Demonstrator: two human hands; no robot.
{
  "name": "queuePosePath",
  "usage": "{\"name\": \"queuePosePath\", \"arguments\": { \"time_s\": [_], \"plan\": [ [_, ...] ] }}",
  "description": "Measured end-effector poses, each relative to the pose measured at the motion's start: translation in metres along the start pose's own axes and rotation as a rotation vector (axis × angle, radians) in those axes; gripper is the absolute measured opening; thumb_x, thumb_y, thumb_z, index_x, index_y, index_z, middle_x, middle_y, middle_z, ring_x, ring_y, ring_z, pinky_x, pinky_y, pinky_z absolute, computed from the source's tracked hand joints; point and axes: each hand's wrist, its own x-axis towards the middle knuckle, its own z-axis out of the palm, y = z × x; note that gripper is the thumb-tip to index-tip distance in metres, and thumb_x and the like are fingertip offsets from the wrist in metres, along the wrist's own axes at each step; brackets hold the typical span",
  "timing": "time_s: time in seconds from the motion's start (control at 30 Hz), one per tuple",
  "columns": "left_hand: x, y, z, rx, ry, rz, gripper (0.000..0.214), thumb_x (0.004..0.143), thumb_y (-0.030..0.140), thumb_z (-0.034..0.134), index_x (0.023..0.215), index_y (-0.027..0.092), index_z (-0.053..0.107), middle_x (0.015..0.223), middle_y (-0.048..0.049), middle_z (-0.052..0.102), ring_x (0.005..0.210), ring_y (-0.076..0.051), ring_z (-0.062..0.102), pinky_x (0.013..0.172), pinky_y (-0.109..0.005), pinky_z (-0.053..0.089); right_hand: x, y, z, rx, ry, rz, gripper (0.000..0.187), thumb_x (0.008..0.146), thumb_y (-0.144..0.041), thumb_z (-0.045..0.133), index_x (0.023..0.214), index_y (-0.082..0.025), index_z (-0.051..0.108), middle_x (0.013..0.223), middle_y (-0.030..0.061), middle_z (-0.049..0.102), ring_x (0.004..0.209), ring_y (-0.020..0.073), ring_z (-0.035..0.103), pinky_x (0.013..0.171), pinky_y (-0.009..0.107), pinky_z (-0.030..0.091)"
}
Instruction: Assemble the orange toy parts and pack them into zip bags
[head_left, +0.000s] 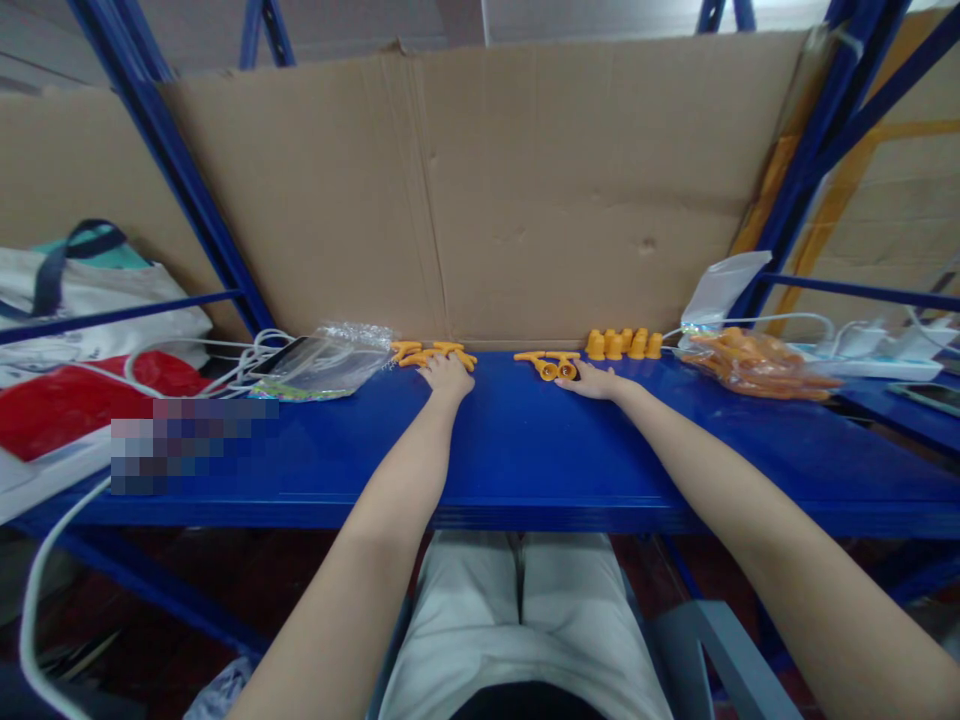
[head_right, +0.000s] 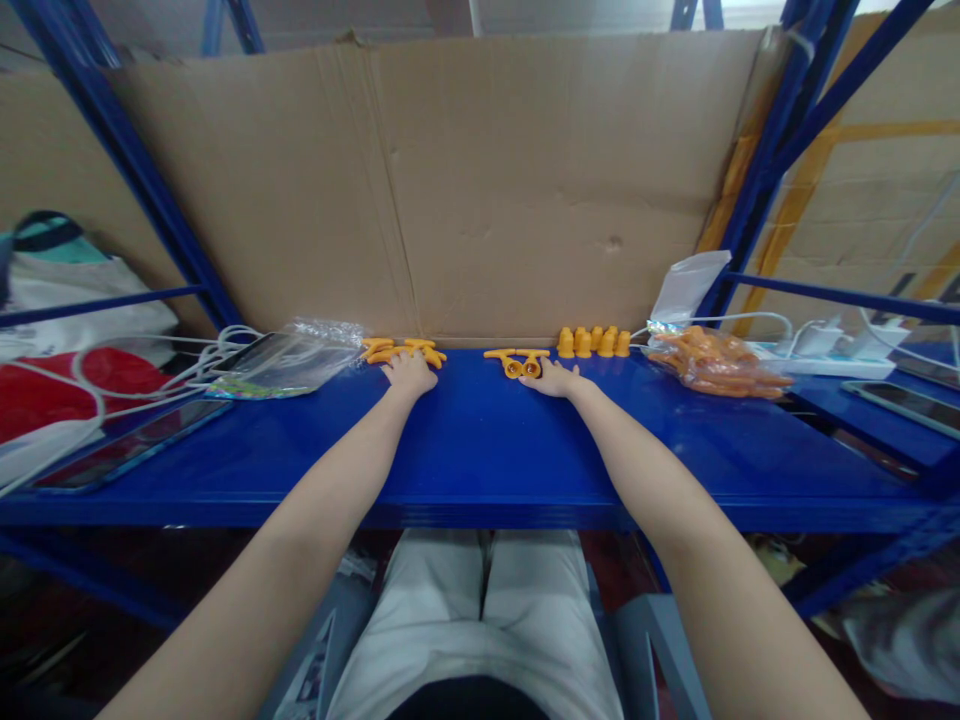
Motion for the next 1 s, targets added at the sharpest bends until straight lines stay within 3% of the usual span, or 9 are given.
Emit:
{"name": "queuePosePath", "arguments": {
  "time_s": [0.1,0.23,0.43,0.57,0.8,0.9,1.0],
  "plan": [
    [0.002,-0.006,0.000,-0.024,-0.034,-0.064,0.055,0.088,0.029,0.046,0.141,0.013,0.044,0.149,-0.0199,0.041,0.140,-0.036,0.031,0.111,-0.061,0.024,-0.005,-0.004,-0.006,-0.031,-0.089,0.053,0.074,0.089,-0.065,0.036,0.148,-0.020,0.037,0.155,0.0139,0.033,0.143,0.0382,0.026,0.113,0.064,0.017],
    [0.001,-0.007,-0.005,-0.023,0.041,-0.032,0.049,0.087,0.027,0.050,0.135,0.014,0.051,0.144,-0.0178,0.048,0.137,-0.035,0.037,0.111,-0.061,0.024,-0.011,-0.011,-0.011,-0.050,-0.105,0.039,0.071,0.092,-0.061,0.034,0.149,-0.020,0.036,0.154,0.0138,0.034,0.142,0.0382,0.028,0.112,0.064,0.020],
    [0.004,-0.006,-0.007,-0.052,0.088,0.008,0.037,0.084,0.021,0.057,0.121,0.018,0.065,0.130,-0.0151,0.062,0.127,-0.034,0.049,0.105,-0.053,0.033,-0.013,-0.013,-0.013,-0.055,-0.109,0.025,0.068,0.093,-0.059,0.034,0.149,-0.020,0.038,0.152,0.0139,0.037,0.139,0.0380,0.034,0.111,0.063,0.024],
    [0.010,-0.007,-0.003,-0.126,0.069,0.073,0.040,0.080,0.019,0.061,0.120,0.017,0.065,0.121,-0.0155,0.067,0.118,-0.033,0.057,0.100,-0.047,0.040,-0.012,-0.012,-0.013,-0.059,-0.101,0.008,0.068,0.093,-0.059,0.035,0.147,-0.018,0.039,0.152,0.0143,0.039,0.139,0.0369,0.035,0.112,0.059,0.027],
    [0.016,-0.002,0.007,-0.279,0.048,0.267,0.026,0.084,0.015,0.055,0.103,0.017,0.072,0.109,-0.0085,0.072,0.105,-0.021,0.065,0.089,-0.026,0.048,-0.011,-0.011,-0.012,-0.063,-0.101,0.007,0.068,0.093,-0.060,0.034,0.147,-0.020,0.040,0.152,0.0145,0.039,0.138,0.0377,0.036,0.111,0.060,0.028],
    [0.018,0.000,0.010,-0.279,0.047,0.320,0.025,0.085,0.016,0.054,0.101,0.018,0.074,0.103,-0.0069,0.073,0.100,-0.020,0.066,0.089,-0.025,0.048,-0.010,-0.009,-0.011,-0.065,-0.106,0.006,0.069,0.093,-0.060,0.034,0.147,-0.019,0.041,0.152,0.0151,0.038,0.139,0.0367,0.036,0.111,0.058,0.028],
    [0.019,-0.002,0.012,-0.236,0.084,0.336,0.027,0.085,0.016,0.056,0.105,0.018,0.073,0.110,-0.0083,0.071,0.105,-0.020,0.063,0.093,-0.027,0.047,-0.006,-0.004,-0.008,-0.064,-0.086,-0.011,0.070,0.091,-0.065,0.035,0.146,-0.022,0.042,0.150,0.0135,0.041,0.137,0.0357,0.039,0.111,0.055,0.030]
  ]
}}
